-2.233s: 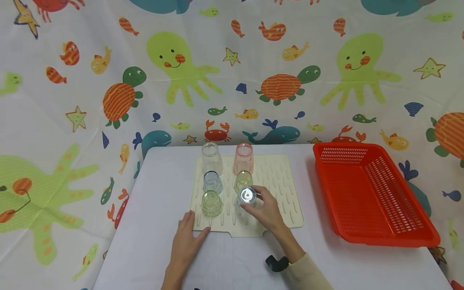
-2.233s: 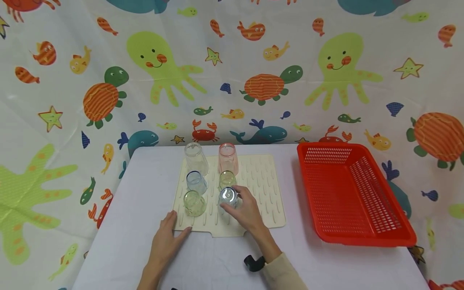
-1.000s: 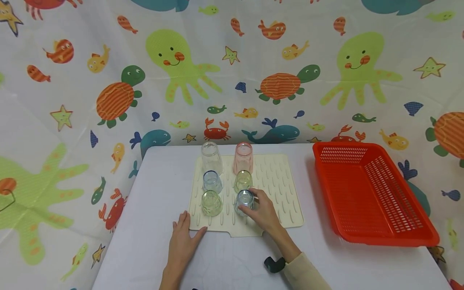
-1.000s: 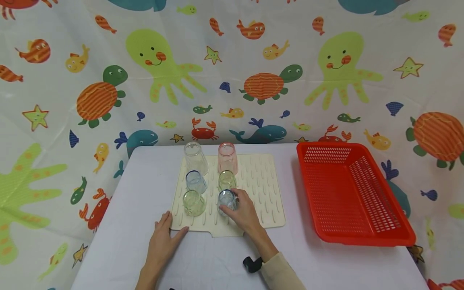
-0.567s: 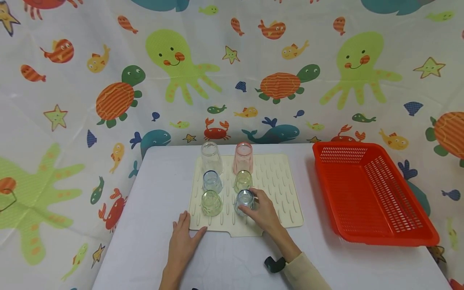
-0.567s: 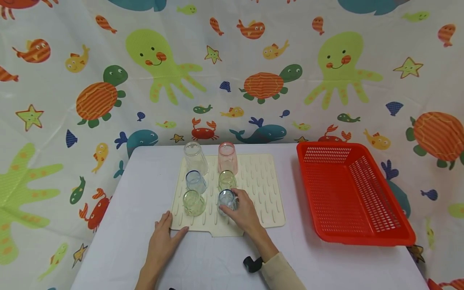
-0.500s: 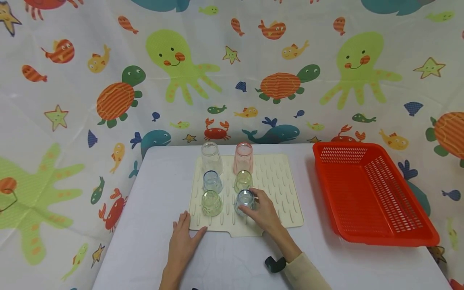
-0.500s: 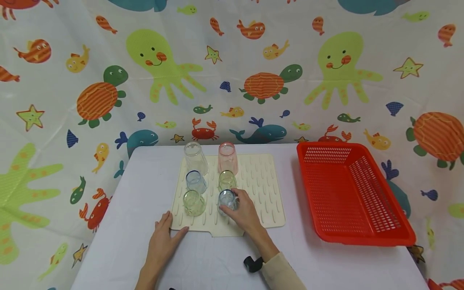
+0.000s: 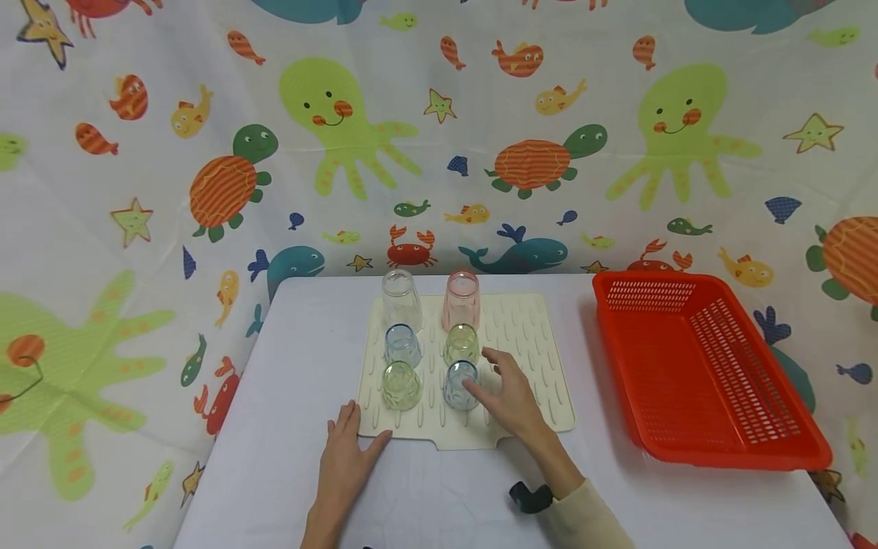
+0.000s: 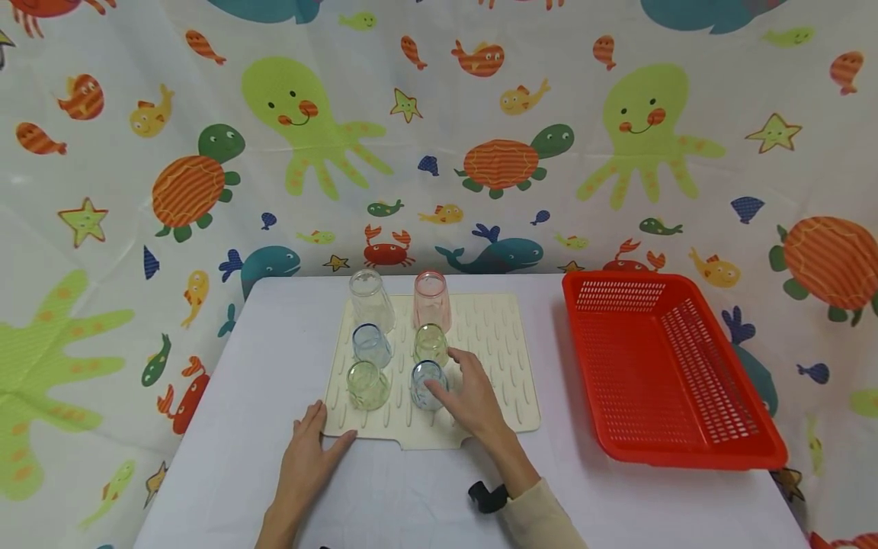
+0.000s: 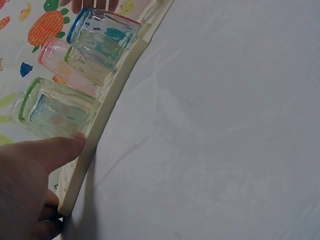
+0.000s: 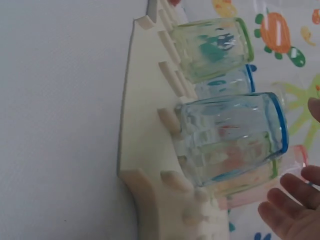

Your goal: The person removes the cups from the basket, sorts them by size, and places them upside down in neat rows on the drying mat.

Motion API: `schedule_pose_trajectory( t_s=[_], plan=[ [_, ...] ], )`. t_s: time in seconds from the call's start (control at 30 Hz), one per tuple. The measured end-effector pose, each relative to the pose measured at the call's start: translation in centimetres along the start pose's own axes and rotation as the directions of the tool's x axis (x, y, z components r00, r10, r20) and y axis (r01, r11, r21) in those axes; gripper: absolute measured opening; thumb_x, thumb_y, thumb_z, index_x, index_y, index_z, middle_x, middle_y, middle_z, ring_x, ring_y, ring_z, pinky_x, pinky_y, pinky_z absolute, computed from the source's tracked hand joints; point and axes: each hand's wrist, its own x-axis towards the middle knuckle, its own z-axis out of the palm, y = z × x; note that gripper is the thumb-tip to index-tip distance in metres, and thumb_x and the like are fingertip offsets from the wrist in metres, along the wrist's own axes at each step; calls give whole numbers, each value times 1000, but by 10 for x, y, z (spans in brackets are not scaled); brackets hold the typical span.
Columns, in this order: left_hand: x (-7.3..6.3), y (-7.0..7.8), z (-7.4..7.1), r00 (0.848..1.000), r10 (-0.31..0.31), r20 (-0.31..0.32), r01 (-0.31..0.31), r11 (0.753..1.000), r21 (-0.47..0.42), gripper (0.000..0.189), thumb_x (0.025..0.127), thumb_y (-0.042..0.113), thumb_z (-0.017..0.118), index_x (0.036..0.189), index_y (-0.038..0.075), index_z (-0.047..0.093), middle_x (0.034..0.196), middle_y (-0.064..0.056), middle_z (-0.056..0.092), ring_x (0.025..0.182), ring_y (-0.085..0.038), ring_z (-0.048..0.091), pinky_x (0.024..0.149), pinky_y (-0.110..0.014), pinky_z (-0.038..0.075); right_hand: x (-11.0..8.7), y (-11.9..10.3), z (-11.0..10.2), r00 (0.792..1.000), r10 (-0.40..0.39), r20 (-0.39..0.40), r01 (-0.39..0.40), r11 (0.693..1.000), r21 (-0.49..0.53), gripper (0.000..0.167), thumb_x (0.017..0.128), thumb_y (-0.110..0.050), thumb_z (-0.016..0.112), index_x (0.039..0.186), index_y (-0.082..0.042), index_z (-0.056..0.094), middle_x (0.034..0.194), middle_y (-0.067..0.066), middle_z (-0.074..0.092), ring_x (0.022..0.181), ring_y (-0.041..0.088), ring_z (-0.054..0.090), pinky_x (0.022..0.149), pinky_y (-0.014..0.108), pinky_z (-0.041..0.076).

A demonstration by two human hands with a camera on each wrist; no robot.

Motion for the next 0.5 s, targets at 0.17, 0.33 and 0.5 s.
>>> schedule_pose_trajectory(
  t_s=[0.17, 0.33, 0.5],
  plan=[
    [0, 0, -1, 1000, -2, 1, 2, 1000, 4, 86, 88, 43, 74, 146, -11, 41, 158, -25, 36, 150, -44, 28, 125, -60, 20, 0, -7, -11, 999, -40, -19, 39, 999, -38, 59, 91, -33, 74, 140, -6, 53, 140, 13, 58, 125, 37, 60, 102, 53, 55],
    [-1, 2, -2, 1000, -4, -4, 4, 1000, 9, 85, 89, 43, 74, 146, -11, 41, 158, -26, 37, 149, -44, 29, 126, -59, 20, -1, -16, -21, 998, -53, -27, 51, 996, -79, 60, 91, -35, 75, 140, -9, 53, 141, 11, 57, 127, 33, 58, 103, 53, 54],
    [-1, 3, -1, 1000, -6, -10, 6, 1000, 23, 83, 91, 43, 72, 146, -11, 41, 158, -26, 37, 149, -44, 30, 125, -58, 22, -2, -23, -32, 998, -61, -33, 57, 990, -127, 62, 89, -35, 76, 141, -9, 53, 143, 12, 56, 133, 32, 54, 109, 56, 50]
  ],
)
